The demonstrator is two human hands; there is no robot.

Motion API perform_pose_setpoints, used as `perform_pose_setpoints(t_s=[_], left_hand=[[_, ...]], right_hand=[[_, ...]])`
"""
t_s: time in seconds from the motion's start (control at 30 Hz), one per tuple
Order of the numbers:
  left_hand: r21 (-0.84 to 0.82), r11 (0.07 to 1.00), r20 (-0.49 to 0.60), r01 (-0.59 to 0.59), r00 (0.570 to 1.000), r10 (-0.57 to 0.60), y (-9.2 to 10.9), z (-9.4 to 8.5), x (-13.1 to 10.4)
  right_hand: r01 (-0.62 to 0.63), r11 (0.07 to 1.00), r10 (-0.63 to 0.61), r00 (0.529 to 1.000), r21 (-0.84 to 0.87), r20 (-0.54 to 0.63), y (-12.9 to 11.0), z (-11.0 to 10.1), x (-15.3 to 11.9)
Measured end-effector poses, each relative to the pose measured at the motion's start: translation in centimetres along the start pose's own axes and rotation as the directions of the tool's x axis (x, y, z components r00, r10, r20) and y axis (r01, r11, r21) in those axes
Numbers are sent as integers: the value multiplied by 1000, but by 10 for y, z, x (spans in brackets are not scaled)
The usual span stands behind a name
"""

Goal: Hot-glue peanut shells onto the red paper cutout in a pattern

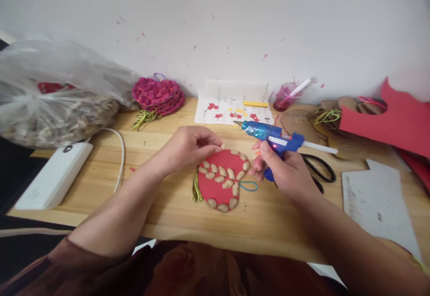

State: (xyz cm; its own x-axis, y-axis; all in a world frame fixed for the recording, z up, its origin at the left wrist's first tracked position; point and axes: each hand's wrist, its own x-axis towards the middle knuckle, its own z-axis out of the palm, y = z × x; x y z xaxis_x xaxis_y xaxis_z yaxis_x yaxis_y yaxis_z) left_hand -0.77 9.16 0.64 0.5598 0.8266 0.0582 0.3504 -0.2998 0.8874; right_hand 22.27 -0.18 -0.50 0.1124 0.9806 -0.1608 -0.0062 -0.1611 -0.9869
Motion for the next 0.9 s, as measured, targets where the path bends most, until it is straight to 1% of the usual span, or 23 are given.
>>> perform_pose_setpoints(t_s=[0.07, 0.13, 0.23, 0.33, 0.43, 0.53, 0.7, 0.8, 0.9], left_hand=[[212, 973, 23, -94, 996, 91, 1, 6, -1], [382, 909, 80, -169, 985, 150, 2, 11, 0], [566, 797, 147, -211, 977, 154, 4, 18, 1], [682, 692, 197, -237, 971, 138, 6, 24, 3], [746, 615, 225, -256, 966, 129, 7, 28, 3], [777, 573, 237, -261, 964, 118, 9, 31, 3], [810, 548, 215, -206, 975, 50, 14, 34, 3], [821, 534, 210, -202, 977, 46, 15, 35, 3], [823, 524, 222, -218, 973, 58, 15, 36, 2]], right_hand=[[-39, 998, 40, 999, 43, -10, 1, 1, 3], [-70, 996, 72, 997, 53, -33, 2, 3, 4], [-101, 993, 105, 993, 65, -54, 5, 6, 5], [-116, 989, 122, 991, 95, -60, 9, 8, 6], [-132, 982, 142, 988, 138, -63, 13, 7, 7], [-150, 975, 160, 986, 165, -49, 14, 6, 7], [-174, 972, 180, 983, 157, -25, 15, 4, 5], [-168, 973, 172, 985, 161, -14, 15, 5, 5], [-186, 968, 191, 981, 170, -14, 13, 6, 6]])
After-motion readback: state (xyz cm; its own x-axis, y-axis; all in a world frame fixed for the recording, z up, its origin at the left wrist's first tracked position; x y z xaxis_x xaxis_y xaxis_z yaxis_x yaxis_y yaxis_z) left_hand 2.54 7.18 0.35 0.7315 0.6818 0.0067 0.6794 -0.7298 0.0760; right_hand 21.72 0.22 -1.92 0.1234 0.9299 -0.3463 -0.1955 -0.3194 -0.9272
